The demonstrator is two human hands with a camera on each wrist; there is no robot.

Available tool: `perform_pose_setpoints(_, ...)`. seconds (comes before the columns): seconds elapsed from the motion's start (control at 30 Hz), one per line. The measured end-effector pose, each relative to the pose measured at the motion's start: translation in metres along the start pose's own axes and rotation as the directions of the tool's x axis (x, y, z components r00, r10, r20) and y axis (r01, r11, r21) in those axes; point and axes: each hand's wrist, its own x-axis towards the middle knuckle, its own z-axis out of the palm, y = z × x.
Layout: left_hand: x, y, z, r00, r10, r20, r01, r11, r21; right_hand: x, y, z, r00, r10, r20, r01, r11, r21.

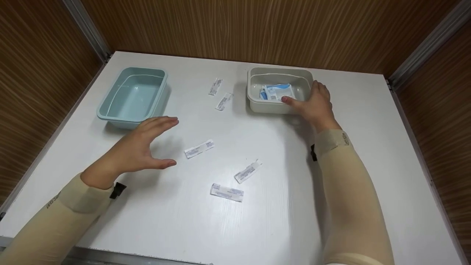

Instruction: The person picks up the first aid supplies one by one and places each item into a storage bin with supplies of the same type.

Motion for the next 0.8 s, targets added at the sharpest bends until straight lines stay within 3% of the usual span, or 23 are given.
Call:
perform_pose_setpoints(0.4, 0.017, 0.001, 0.026, 0.994, -0.076, 0.076, 0.076, 0.997, 0.008, -0.013, 0.0, 0.004, 1.0, -0.008, -0.009, 0.008, 1.0, -0.012)
perform_pose_setpoints(0.8, 0.031, 0.007, 0.044, 0.956, -0.217, 0.199, 0.213, 0.976, 0.04, -0.023, 0.005, 0.008, 1.0, -0.001, -0.018, 0.001, 1.0, 0.02)
